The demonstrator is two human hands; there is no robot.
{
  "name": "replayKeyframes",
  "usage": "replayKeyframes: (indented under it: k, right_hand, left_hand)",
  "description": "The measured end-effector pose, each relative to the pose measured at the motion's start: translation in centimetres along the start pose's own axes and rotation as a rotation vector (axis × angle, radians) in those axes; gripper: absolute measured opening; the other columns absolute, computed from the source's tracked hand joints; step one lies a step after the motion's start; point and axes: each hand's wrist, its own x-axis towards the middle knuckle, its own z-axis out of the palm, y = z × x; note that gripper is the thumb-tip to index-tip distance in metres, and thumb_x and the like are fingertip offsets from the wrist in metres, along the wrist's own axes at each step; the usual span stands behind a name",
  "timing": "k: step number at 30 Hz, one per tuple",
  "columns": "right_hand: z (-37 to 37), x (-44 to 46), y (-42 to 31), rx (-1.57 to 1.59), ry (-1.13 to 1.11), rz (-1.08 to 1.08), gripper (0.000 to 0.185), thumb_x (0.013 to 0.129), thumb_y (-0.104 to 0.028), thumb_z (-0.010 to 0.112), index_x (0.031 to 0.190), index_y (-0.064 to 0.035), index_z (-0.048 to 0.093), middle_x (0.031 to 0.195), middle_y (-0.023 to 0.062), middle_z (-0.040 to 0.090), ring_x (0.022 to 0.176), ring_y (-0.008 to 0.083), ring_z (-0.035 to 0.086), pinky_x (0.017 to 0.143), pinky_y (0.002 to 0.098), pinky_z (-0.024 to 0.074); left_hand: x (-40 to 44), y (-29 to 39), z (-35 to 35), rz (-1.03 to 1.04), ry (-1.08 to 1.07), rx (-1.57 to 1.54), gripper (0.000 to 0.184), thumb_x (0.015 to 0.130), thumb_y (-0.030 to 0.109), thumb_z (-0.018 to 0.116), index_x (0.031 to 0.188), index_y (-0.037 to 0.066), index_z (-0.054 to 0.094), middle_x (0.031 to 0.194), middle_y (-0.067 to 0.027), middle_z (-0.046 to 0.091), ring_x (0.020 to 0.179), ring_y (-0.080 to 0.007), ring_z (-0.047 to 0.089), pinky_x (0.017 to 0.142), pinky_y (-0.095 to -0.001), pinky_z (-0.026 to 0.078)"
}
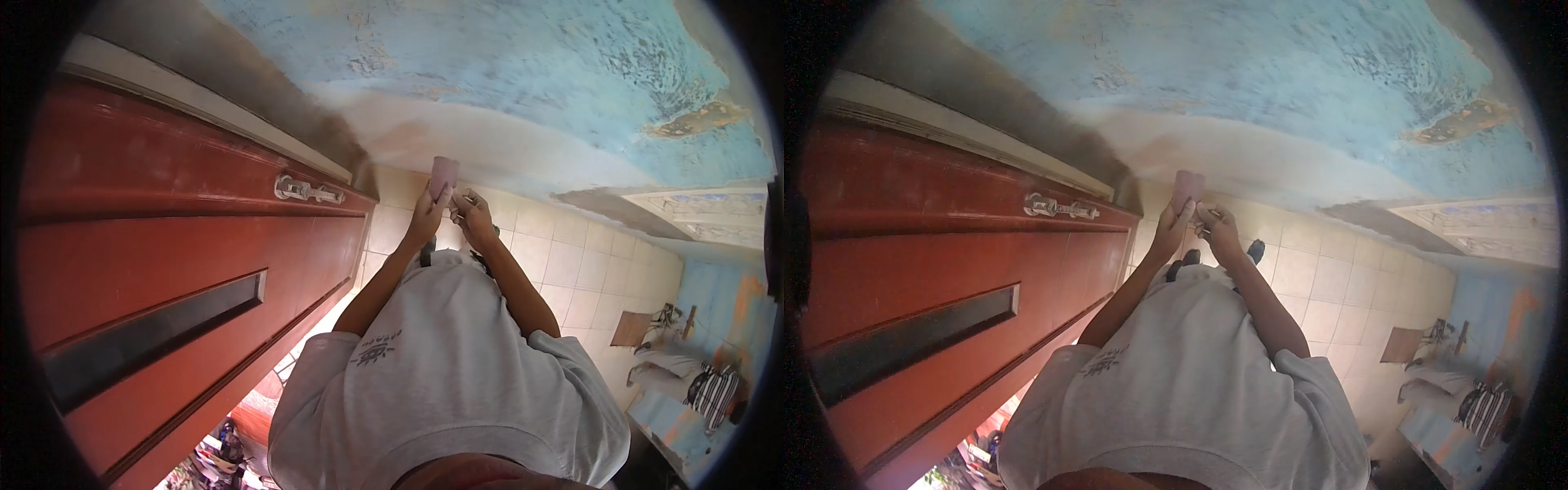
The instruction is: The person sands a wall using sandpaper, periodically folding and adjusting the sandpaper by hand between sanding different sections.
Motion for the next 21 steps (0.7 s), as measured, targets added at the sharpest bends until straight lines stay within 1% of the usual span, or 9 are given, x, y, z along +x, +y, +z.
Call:
replayKeyframes:
  k: [5, 6, 9, 11, 12, 14, 16, 18, 21]
  right_hand:
    - [0.6, 1.0, -2.2, -0.217, 0.057, -0.011, 0.022, 0.108, -0.024, 0.065, 0.118, -0.0048, 0.063, 0.102, 0.0071, 0.072, 0.086, 0.0135, 0.068, 0.077, 0.0284, 0.0547]
    - [0.1, 1.6, -2.3, -0.264, 0.01, -0.05, 0.024, 0.109, -0.025, 0.064, 0.122, -0.0049, 0.062, 0.107, 0.0079, 0.073, 0.093, 0.015, 0.069, 0.083, 0.0296, 0.0551]
    - [-1.7, 2.0, -4.3, -0.343, -0.042, -0.144, 0.028, 0.11, -0.026, 0.061, 0.13, -0.0064, 0.061, 0.117, 0.0083, 0.072, 0.103, 0.0174, 0.07, 0.09, 0.0321, 0.0553]
    - [-3.4, 2.1, -6.0, -0.384, -0.056, -0.202, 0.029, 0.11, -0.026, 0.06, 0.133, -0.0077, 0.06, 0.121, 0.0079, 0.072, 0.106, 0.0182, 0.069, 0.092, 0.0334, 0.055]
    - [-4.6, 2.1, -6.9, -0.372, -0.004, -0.245, 0.029, 0.11, -0.024, 0.059, 0.134, -0.0089, 0.059, 0.122, 0.0074, 0.071, 0.108, 0.0191, 0.069, 0.093, 0.034, 0.0551]
    - [-6.4, 2.1, -9.3, -0.376, 0.038, -0.294, 0.028, 0.11, -0.023, 0.058, 0.135, -0.01, 0.059, 0.124, 0.007, 0.071, 0.109, 0.02, 0.068, 0.094, 0.0346, 0.0551]
    - [-7.7, 1.5, -12.3, -0.311, 0.217, -0.427, 0.033, 0.11, -0.019, 0.056, 0.141, -0.0096, 0.054, 0.142, 0.0133, 0.06, 0.122, 0.0231, 0.063, 0.096, 0.0378, 0.0554]
    - [-10.4, 2.1, -14.0, -0.3, 0.321, -0.54, 0.038, 0.109, -0.017, 0.056, 0.146, -0.0072, 0.049, 0.15, 0.016, 0.051, 0.129, 0.0264, 0.058, 0.102, 0.0423, 0.0535]
    - [-13.4, 2.0, -17.8, -0.453, 0.529, -0.759, 0.055, 0.109, -0.015, 0.057, 0.157, -0.0026, 0.035, 0.164, 0.0203, 0.029, 0.145, 0.0334, 0.042, 0.114, 0.0509, 0.0447]
  left_hand:
    - [2.9, 1.3, 0.9, 0.054, 0.244, 0.07, 0.027, 0.111, 0.026, 0.059, 0.114, 0.0, 0.065, 0.095, -0.0003, 0.062, 0.089, -0.0078, 0.056, 0.079, -0.028, 0.048]
    - [3.8, 4.1, 1.4, 0.04, 0.383, 0.283, 0.028, 0.111, 0.027, 0.059, 0.112, 0.0, 0.065, 0.092, 0.0002, 0.061, 0.086, -0.0082, 0.055, 0.076, -0.0292, 0.048]
    - [11.0, 1.5, -2.6, 0.135, 0.682, 0.178, 0.031, 0.11, 0.022, 0.059, 0.129, -0.003, 0.063, 0.104, -0.0063, 0.067, 0.093, -0.0176, 0.061, 0.083, -0.0341, 0.05]
    - [16.1, 2.2, -3.4, 0.29, 0.811, 0.026, 0.03, 0.11, 0.026, 0.059, 0.103, -0.004, 0.062, 0.085, -0.0009, 0.059, 0.078, -0.0127, 0.053, 0.069, -0.0327, 0.045]
    - [18.0, 2.4, -2.3, 0.297, 0.819, 0.015, 0.03, 0.11, 0.026, 0.059, 0.103, -0.004, 0.062, 0.085, -0.0009, 0.059, 0.078, -0.0127, 0.053, 0.069, -0.0327, 0.045]
    - [21.3, 2.5, 1.6, 0.48, 0.914, -0.028, 0.034, 0.111, 0.025, 0.057, 0.111, -0.008, 0.062, 0.09, -0.0083, 0.065, 0.082, -0.02, 0.058, 0.075, -0.0361, 0.049]
    - [22.6, 0.1, 7.2, 0.406, 0.958, 0.176, 0.047, 0.113, 0.023, 0.052, 0.143, -0.013, 0.053, 0.131, -0.0317, 0.066, 0.12, -0.0421, 0.064, 0.104, -0.0457, 0.048]
    - [22.6, -3.4, 13.2, 0.451, 0.906, 0.351, 0.058, 0.114, 0.019, 0.046, 0.161, -0.01, 0.029, 0.16, -0.0349, 0.042, 0.151, -0.0395, 0.042, 0.123, -0.042, 0.033]
    - [21.9, -2.8, 16.6, 0.451, 0.891, 0.244, 0.059, 0.115, 0.025, 0.043, 0.163, -0.007, 0.029, 0.166, -0.0286, 0.038, 0.153, -0.0377, 0.04, 0.123, -0.0401, 0.03]
